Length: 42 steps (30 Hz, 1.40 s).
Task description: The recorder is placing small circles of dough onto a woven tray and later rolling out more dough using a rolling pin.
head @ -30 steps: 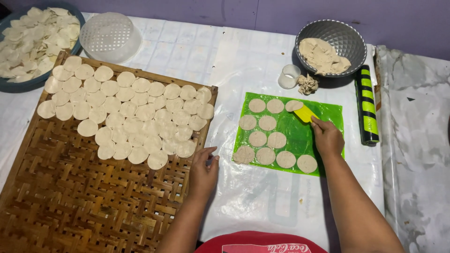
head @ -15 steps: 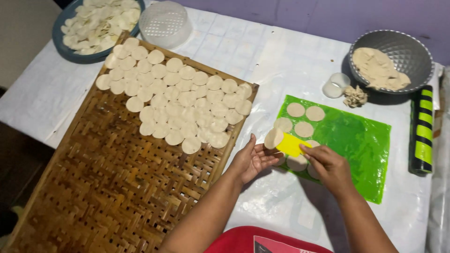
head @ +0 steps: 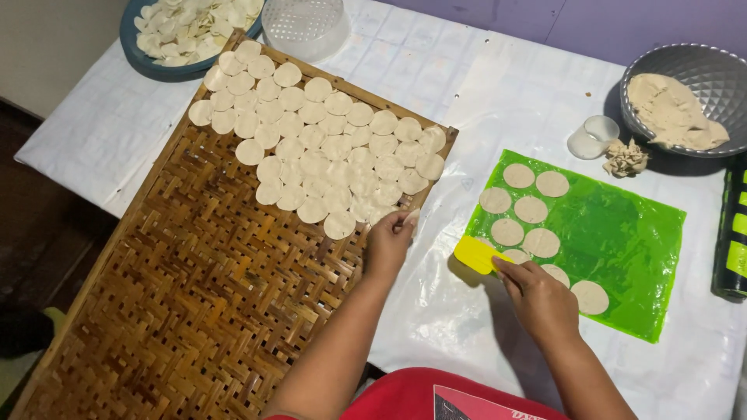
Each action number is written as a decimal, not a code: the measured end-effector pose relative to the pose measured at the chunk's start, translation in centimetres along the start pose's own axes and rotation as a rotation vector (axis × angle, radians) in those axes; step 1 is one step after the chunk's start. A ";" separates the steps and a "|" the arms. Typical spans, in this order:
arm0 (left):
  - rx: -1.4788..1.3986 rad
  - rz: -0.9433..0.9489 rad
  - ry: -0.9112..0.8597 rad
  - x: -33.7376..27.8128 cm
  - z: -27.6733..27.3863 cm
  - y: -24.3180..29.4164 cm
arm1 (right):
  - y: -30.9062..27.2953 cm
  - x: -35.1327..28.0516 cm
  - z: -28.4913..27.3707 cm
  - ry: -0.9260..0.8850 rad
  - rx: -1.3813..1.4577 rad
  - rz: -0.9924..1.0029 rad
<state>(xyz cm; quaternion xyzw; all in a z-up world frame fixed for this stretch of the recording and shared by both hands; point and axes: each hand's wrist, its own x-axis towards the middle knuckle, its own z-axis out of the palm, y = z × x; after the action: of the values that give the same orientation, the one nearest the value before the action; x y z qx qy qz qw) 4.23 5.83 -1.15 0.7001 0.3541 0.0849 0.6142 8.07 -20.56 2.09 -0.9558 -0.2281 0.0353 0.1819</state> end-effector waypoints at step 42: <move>0.440 0.655 -0.257 -9.2 6.6 -4.8 | 15.0 -11.5 -3.3 0.001 -0.290 0.563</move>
<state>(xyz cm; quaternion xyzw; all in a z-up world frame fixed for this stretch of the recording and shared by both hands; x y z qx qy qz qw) -0.77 -4.96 -4.17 0.8952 0.0429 0.1099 0.4297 4.69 -39.30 -0.44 -0.9974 0.0430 0.0510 0.0270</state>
